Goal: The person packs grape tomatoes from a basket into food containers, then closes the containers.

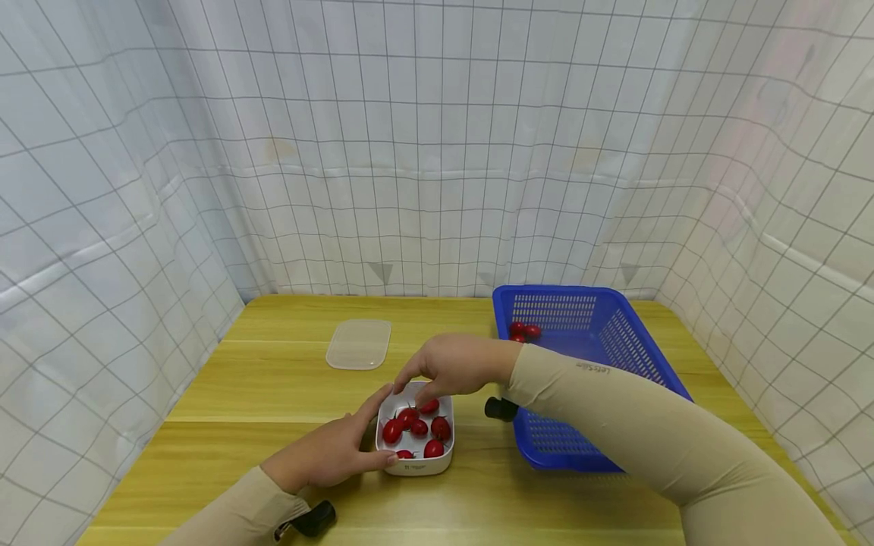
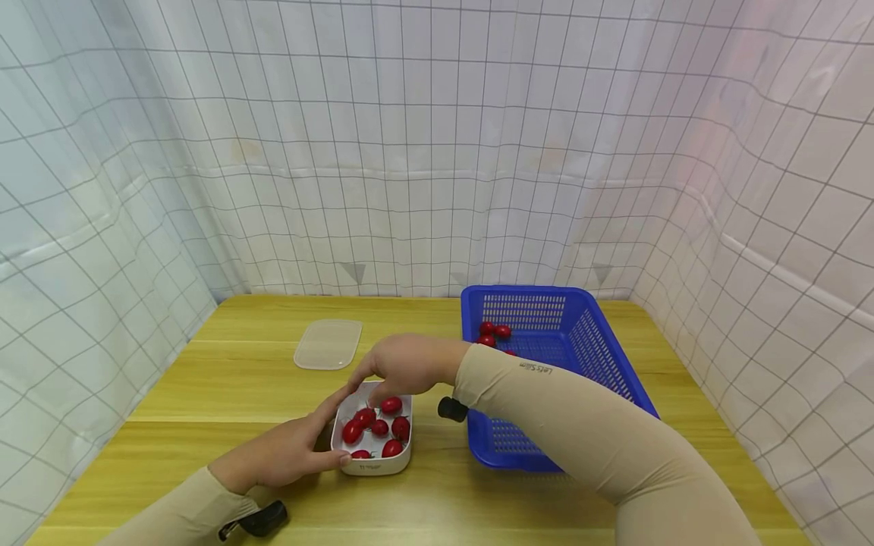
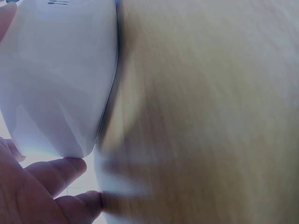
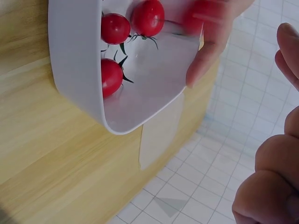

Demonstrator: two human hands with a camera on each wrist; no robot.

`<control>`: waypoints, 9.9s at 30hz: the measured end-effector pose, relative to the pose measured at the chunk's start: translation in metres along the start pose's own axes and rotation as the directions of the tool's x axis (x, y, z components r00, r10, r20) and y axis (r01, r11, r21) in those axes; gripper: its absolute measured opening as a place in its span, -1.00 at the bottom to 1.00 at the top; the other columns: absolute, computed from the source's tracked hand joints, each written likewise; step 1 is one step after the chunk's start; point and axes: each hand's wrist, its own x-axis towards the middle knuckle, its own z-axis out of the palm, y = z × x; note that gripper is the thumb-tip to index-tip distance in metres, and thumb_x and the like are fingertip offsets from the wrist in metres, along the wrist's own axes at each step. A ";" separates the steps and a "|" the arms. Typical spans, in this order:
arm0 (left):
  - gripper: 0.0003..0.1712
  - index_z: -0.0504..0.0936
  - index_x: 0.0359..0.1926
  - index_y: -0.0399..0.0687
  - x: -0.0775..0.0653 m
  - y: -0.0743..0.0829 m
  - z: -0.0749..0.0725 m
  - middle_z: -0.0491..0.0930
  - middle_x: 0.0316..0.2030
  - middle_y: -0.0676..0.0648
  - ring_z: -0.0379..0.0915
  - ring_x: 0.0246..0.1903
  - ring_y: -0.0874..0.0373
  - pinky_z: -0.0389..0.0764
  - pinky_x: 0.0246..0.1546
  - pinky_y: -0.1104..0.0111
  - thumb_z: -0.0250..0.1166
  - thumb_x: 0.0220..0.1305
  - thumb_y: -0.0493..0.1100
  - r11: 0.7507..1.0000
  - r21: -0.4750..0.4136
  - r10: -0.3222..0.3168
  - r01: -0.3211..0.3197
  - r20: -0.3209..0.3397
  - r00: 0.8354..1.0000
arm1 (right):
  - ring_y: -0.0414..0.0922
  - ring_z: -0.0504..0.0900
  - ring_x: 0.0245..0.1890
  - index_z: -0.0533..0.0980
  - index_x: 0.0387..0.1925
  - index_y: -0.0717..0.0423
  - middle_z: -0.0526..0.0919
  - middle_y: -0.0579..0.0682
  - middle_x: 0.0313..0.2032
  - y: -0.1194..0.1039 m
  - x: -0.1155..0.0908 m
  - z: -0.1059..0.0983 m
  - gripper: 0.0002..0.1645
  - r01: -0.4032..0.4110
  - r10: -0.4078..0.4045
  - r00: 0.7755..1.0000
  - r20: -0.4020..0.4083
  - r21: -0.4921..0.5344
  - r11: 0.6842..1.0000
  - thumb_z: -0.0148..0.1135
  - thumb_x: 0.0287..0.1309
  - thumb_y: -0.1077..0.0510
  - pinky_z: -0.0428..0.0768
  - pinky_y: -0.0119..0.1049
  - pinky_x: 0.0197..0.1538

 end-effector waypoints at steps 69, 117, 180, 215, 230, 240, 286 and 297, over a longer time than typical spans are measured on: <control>0.24 -0.19 0.72 0.14 -0.001 -0.001 0.003 0.31 0.52 -0.30 0.37 0.43 -0.23 0.30 0.46 -0.26 0.37 0.33 0.36 1.000 -0.010 0.002 -0.002 -0.012 1.000 | 0.24 0.59 0.30 0.70 0.19 0.06 0.73 0.18 0.18 0.241 -0.096 0.039 -0.56 -0.574 0.605 0.773 -0.192 0.193 0.796 0.41 0.28 0.16 0.46 0.23 0.41; 0.23 -0.19 0.72 0.21 -0.001 0.001 0.001 0.26 0.56 -0.25 0.33 0.46 -0.25 0.29 0.47 -0.27 0.37 0.33 0.34 1.000 0.000 -0.020 0.020 0.000 1.000 | 0.20 0.64 0.25 0.71 0.17 0.07 0.76 0.15 0.13 0.241 -0.090 0.039 -0.56 -0.592 0.607 0.774 -0.184 0.132 0.795 0.43 0.25 0.17 0.51 0.20 0.37; 0.24 -0.20 0.72 0.17 -0.001 0.004 -0.003 0.31 0.52 -0.25 0.38 0.41 -0.22 0.31 0.46 -0.25 0.38 0.33 0.31 1.000 -0.002 -0.022 0.022 0.000 1.000 | -0.26 0.66 -0.11 0.70 0.16 -0.11 0.79 -0.24 -0.08 0.019 -0.028 -0.007 -0.65 -0.160 0.156 0.984 -0.090 -0.040 0.986 0.40 0.38 0.04 0.66 -0.27 0.09; 0.22 -0.20 0.72 0.18 0.000 0.002 -0.003 0.24 0.57 -0.26 0.33 0.46 -0.26 0.31 0.45 -0.28 0.37 0.35 0.31 1.000 0.005 -0.009 0.009 0.011 1.000 | -0.39 0.63 -0.16 0.66 0.28 -0.02 0.80 -0.24 -0.01 0.002 -0.002 0.009 -0.55 -0.037 0.037 0.999 0.000 0.001 0.999 0.38 0.39 0.13 0.64 -0.41 0.11; 0.21 -0.21 0.72 0.17 0.001 -0.001 -0.001 0.22 0.59 -0.26 0.27 0.50 -0.28 0.28 0.46 -0.29 0.35 0.36 0.32 1.000 -0.006 0.001 -0.001 0.008 1.000 | -0.32 0.55 -0.32 0.67 0.28 -0.08 0.80 -0.25 -0.03 0.000 -0.001 0.009 -0.56 -0.047 0.048 0.999 -0.002 0.027 0.999 0.38 0.40 0.12 0.58 -0.44 -0.17; 0.19 -0.21 0.72 0.18 0.002 -0.001 -0.001 0.22 0.59 -0.24 0.27 0.50 -0.27 0.27 0.46 -0.31 0.34 0.38 0.32 1.000 -0.010 0.003 -0.002 0.018 1.000 | -0.35 0.57 -0.33 0.65 0.30 -0.07 0.78 -0.27 0.01 0.001 0.000 0.011 -0.53 -0.019 0.019 1.000 0.006 0.049 0.999 0.38 0.40 0.12 0.60 -0.49 -0.20; 0.23 -0.21 0.73 0.18 0.000 0.001 -0.004 0.25 0.56 -0.28 0.31 0.46 -0.30 0.27 0.46 -0.30 0.37 0.35 0.33 1.000 0.008 -0.005 0.005 -0.004 1.000 | 0.14 0.63 0.31 0.65 0.28 0.02 0.65 0.16 0.30 0.203 -0.080 0.002 -0.53 -0.458 0.507 0.811 -0.292 0.221 0.861 0.36 0.38 0.12 0.50 0.16 0.40; 0.23 -0.22 0.73 0.21 -0.001 0.001 -0.001 0.30 0.52 -0.31 0.37 0.42 -0.29 0.29 0.45 -0.30 0.38 0.35 0.31 1.000 -0.012 -0.005 0.005 0.007 1.000 | 0.05 0.69 0.15 0.66 0.27 0.01 0.67 0.16 0.28 0.229 -0.076 0.017 -0.50 -0.493 0.530 0.813 -0.241 0.200 0.847 0.41 0.30 0.19 0.60 -0.02 0.20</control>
